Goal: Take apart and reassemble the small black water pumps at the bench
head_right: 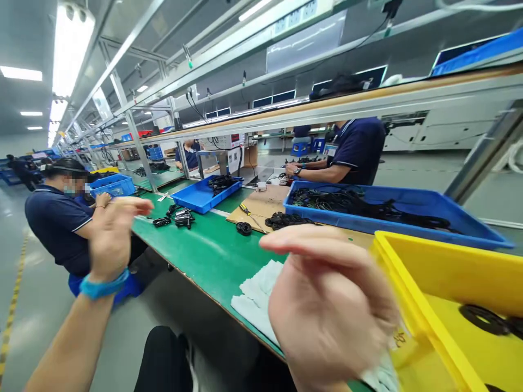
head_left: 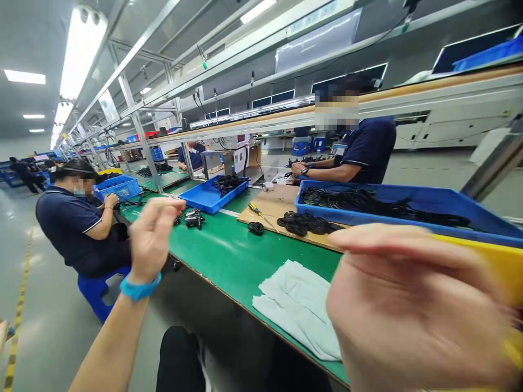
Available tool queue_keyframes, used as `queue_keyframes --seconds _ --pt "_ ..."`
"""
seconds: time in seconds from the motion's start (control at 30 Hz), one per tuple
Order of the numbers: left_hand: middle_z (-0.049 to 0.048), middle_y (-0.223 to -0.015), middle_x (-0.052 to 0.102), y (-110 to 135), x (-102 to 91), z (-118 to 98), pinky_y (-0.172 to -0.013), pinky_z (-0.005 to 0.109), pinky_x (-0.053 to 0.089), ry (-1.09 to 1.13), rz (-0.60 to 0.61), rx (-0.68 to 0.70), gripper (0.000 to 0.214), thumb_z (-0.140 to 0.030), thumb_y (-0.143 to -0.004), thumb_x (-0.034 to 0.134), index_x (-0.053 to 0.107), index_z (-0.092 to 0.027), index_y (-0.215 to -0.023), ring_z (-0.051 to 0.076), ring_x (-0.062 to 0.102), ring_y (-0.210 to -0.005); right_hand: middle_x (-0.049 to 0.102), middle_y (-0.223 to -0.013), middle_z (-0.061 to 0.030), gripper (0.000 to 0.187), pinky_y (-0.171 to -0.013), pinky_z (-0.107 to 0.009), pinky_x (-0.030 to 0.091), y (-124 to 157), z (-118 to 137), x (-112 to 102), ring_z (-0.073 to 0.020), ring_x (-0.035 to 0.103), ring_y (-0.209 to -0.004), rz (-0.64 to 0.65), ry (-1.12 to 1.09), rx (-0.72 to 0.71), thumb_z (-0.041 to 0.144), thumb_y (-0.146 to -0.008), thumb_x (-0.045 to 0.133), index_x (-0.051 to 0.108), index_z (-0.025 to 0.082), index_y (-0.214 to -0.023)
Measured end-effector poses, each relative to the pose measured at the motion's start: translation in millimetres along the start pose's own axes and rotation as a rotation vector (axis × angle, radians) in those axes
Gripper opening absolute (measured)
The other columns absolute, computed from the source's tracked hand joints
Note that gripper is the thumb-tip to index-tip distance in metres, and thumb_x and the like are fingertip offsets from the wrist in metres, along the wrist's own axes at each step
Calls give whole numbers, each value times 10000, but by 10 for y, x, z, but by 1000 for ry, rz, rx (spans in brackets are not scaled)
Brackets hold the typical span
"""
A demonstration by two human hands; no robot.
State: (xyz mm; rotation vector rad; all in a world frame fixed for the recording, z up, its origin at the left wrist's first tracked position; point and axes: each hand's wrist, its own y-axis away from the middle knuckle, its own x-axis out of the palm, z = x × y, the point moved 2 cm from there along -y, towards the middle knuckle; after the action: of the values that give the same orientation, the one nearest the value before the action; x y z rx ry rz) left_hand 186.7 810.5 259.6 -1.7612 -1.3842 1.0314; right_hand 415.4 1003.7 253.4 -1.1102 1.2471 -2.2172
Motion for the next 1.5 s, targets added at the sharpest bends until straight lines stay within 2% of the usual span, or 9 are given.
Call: queue_keyframes --seconds 0.1,0.33,0.53,0.77,0.9,1.07,1.27,1.37,1.5 --pt "80 -939 760 -57 389 1060 -782 312 561 -267 227 -329 363 -482 -889 591 733 -148 -904 206 698 -857 690 -695 14 321 -599 -312 481 13 -495 157 -156 637 -625 53 88 77 53 -849 490 761 224 -832" --pt "126 -860 768 -353 433 3227 -845 380 544 -582 377 -523 322 -416 -839 570 747 -148 -827 271 702 -856 733 -1134 -128 250 -953 -411 540 429 -2500 1127 -246 670 -1067 1085 731 203 124 -915 556 698 129 -1121" --pt "149 -1130 764 -577 976 4345 -1029 361 496 -585 570 -489 426 -483 -834 576 771 -147 -1009 284 697 -1091 669 -1240 -216 619 -966 -485 538 1268 -4029 2013 -327 634 -1138 1434 874 111 304 -715 881 628 79 -1233" --pt "169 -1072 793 -546 1398 5074 -911 394 560 -590 808 -532 517 -364 -696 554 739 -111 -1108 347 746 -1030 675 -1203 -167 415 -933 -393 532 1742 -4880 2170 -268 600 -1145 1517 996 53 259 -845 776 649 39 -1173" --pt "196 -1084 785 -348 1469 5056 -882 453 567 -581 835 -522 592 -416 -726 514 709 -89 -1179 394 745 -1016 685 -1138 -171 464 -937 -390 508 1723 -4806 1998 -290 609 -1109 1550 1018 31 385 -747 867 709 64 -1044" --pt "130 -1070 797 -44 1864 4319 -879 388 572 -386 896 -416 496 -339 -688 552 726 -158 -1116 336 752 -991 688 -1130 -186 457 -985 -466 475 1587 -4259 1440 -319 613 -1082 1584 1096 75 461 -697 879 737 100 -938" --pt "176 -1280 701 70 2328 3199 -1081 476 478 -180 855 -234 515 -464 -771 641 696 -138 -1166 375 628 -1229 661 -1036 -174 443 -813 -414 531 1356 -3427 484 -301 611 -949 1348 1149 268 363 -640 869 718 58 -923" --pt "173 -1447 590 90 2289 2781 -1174 464 387 -102 817 -157 523 -475 -945 473 627 -135 -1311 324 517 -1373 630 -1000 -110 373 -802 -395 535 1299 -3059 34 -269 594 -914 1135 1123 338 302 -654 829 696 120 -950" --pt "79 -1215 744 274 2089 2273 -1072 359 478 58 1019 -47 470 -474 -1021 375 740 -215 -1162 239 661 -1171 554 -1038 -60 376 -835 -330 537 1293 -2610 -484 -208 588 -944 815 1027 415 195 -706 767 650 165 -1063"
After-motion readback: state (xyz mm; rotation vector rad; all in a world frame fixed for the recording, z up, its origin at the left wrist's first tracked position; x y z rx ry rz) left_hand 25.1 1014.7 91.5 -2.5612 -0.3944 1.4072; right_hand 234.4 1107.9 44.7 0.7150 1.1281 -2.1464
